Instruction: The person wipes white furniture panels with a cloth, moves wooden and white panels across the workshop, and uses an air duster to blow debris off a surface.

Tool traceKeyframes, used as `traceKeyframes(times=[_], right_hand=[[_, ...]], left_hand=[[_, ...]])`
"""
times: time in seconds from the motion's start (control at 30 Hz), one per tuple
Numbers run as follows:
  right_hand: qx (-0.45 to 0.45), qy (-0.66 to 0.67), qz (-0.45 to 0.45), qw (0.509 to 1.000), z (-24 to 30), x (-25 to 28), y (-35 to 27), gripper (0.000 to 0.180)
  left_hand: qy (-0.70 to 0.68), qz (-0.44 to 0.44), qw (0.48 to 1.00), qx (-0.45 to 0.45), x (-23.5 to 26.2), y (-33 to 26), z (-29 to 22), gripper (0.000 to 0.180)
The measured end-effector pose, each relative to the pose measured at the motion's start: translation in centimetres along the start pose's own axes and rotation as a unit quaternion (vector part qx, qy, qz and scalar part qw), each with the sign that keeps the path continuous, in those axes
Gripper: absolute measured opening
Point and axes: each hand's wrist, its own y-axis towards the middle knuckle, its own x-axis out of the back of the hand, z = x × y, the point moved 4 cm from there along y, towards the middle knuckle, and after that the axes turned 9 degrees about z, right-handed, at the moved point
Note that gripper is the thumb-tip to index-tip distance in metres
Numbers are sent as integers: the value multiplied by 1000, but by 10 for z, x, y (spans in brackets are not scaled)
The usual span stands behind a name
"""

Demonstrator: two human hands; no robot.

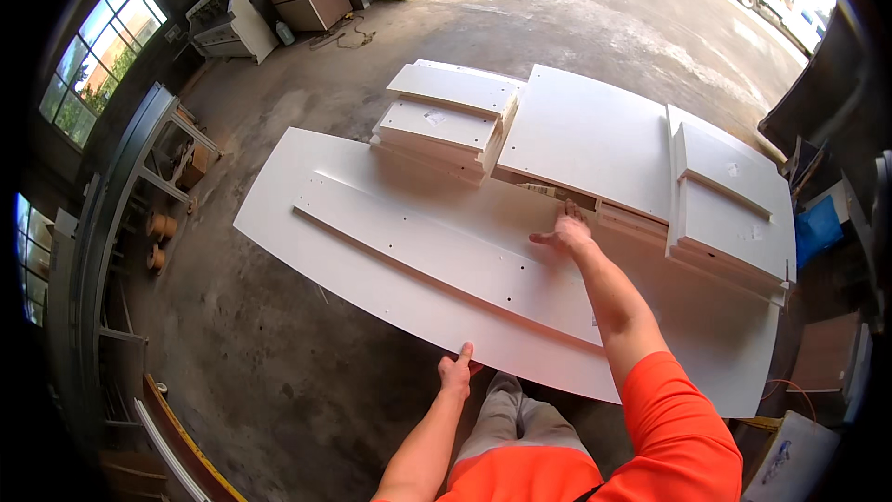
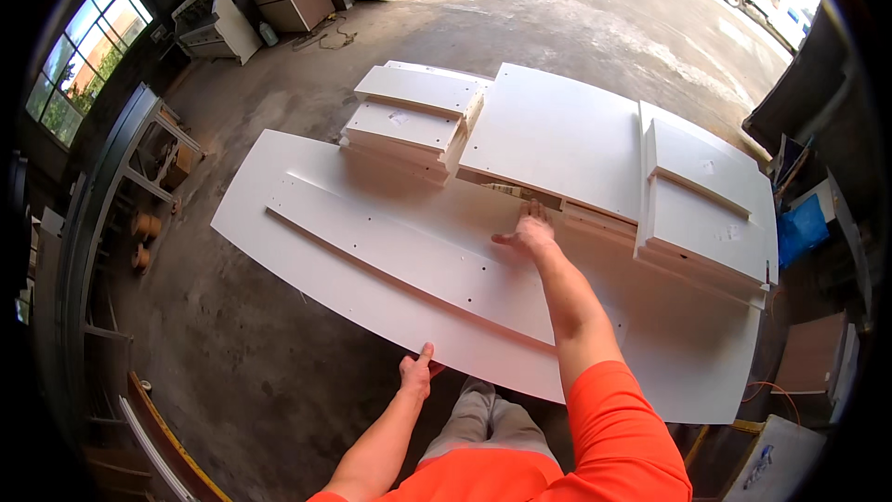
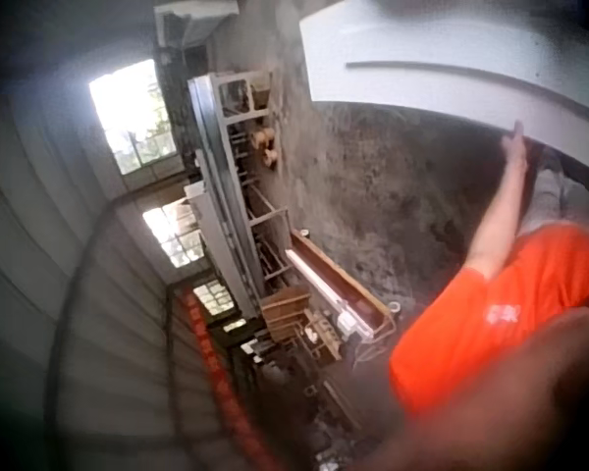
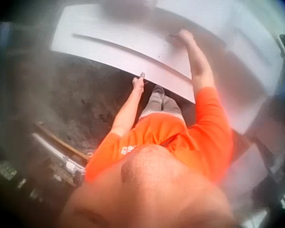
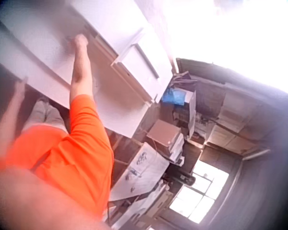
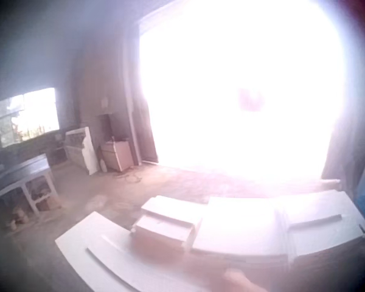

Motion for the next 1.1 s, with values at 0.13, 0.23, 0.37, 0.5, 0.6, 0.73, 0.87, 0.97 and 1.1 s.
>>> traceKeyframes(times=[0.13,0.23,0.37,0.5,0.6,0.73,0.87,0.97,1.1], right_hand=[[48,-9,-29,998,42,16,-25,125],[25,-23,-15,999,24,7,-23,126],[26,-36,-13,999,23,1,-39,128],[60,-67,-44,995,19,-24,-61,130],[45,-94,-22,994,14,-18,-76,131],[51,-66,-48,995,-3,-21,-85,131],[50,-71,-90,992,-8,-35,-91,128],[66,-39,-70,995,10,-50,-105,130],[23,-17,-45,999,32,-78,-142,122]], left_hand=[[39,-29,998,-39,47,10,26,39],[-1,-3,999,36,29,-5,18,37],[-94,35,992,77,19,-34,28,39],[-211,9,970,120,8,-62,74,58],[-212,-28,968,132,-4,-75,82,69],[-184,-63,970,147,3,-83,84,72],[-157,-54,976,141,16,-92,77,72],[-134,-81,977,142,44,-96,73,72],[-103,-102,979,141,92,-114,55,73]])
